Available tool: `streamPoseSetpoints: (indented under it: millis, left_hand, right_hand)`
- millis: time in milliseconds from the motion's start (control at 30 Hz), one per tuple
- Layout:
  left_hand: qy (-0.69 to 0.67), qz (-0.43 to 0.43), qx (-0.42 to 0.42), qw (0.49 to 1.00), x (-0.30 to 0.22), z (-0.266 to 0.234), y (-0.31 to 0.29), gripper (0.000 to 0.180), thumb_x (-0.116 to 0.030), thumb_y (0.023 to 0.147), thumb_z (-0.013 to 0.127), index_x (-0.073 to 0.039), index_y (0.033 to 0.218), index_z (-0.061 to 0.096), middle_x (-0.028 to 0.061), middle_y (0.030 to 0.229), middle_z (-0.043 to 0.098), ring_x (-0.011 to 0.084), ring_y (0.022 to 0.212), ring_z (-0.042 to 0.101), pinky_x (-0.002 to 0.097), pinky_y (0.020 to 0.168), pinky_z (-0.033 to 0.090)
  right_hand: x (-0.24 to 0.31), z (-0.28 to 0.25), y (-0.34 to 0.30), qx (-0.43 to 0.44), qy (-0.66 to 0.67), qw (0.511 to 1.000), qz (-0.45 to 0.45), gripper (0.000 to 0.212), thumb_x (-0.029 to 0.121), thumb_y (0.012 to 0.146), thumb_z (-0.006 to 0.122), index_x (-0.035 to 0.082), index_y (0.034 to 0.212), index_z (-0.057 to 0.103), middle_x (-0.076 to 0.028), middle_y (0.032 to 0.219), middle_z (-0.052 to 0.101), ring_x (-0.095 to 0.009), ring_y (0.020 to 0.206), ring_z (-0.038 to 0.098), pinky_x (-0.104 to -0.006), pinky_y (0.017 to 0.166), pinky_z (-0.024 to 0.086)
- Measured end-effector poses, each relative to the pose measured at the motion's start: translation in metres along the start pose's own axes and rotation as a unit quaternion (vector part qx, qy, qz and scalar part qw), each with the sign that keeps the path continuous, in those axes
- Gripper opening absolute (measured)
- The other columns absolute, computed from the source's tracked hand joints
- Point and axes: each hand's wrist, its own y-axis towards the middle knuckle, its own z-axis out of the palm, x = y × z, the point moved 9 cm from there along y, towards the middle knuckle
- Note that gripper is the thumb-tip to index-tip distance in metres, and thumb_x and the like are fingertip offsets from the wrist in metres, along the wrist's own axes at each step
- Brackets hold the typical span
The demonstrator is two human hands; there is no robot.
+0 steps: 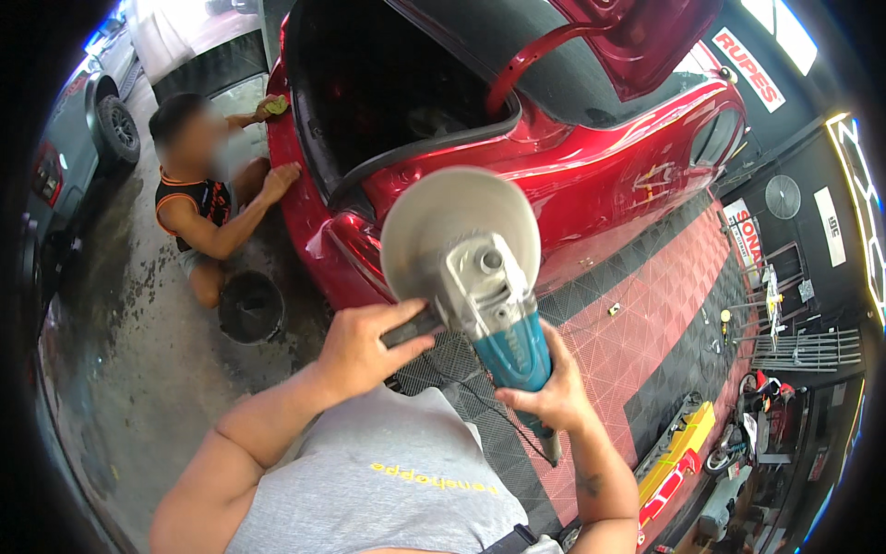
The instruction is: The person uses a teal electric polisher with a white pad to buff the rear quarter panel and trunk area of a red car. The camera wearer moves the polisher in overlapping passes across the paint surface while another person wipes nearby areas with a cloth.
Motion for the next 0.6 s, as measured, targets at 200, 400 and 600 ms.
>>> streamPoseSetpoints:
  millis: [200, 400, 600]
  left_hand:
    - [0.005, -0.014, -0.032, 0.999, 0.023, 0.007, -0.062, 0.051, -0.029, 0.085, 0.095, -0.006, 0.127, 0.08, 0.0174, 0.092, 0.079, 0.0338, 0.079, 0.078, 0.0418, 0.07, 0.062]
    - [0.002, 0.017, -0.085, 0.996, 0.038, -0.018, -0.03, 0.05, -0.027, 0.083, 0.096, -0.005, 0.125, 0.08, 0.0165, 0.091, 0.079, 0.0329, 0.077, 0.078, 0.041, 0.069, 0.062]
    - [-0.022, -0.005, -0.056, 0.998, 0.05, -0.022, -0.044, 0.051, -0.027, 0.082, 0.096, -0.005, 0.126, 0.08, 0.016, 0.094, 0.08, 0.0323, 0.079, 0.078, 0.0411, 0.072, 0.062]
  right_hand:
    - [-0.015, 0.035, -0.023, 0.044, -0.053, 0.998, -0.009, 0.125, 0.037, 0.063, 0.105, -0.002, 0.164, 0.043, -0.024, 0.148, 0.065, -0.035, 0.141, 0.062, -0.0472, 0.122, 0.046]
    - [0.026, 0.037, 0.007, 0.002, -0.101, 0.993, -0.055, 0.122, 0.036, 0.063, 0.105, 0.001, 0.164, 0.045, -0.023, 0.143, 0.069, -0.036, 0.136, 0.067, -0.0474, 0.119, 0.049]
    - [0.03, 0.052, -0.008, 0.009, -0.13, 0.991, -0.036, 0.122, 0.036, 0.063, 0.105, 0.0, 0.163, 0.045, -0.024, 0.143, 0.069, -0.035, 0.135, 0.067, -0.0465, 0.119, 0.049]
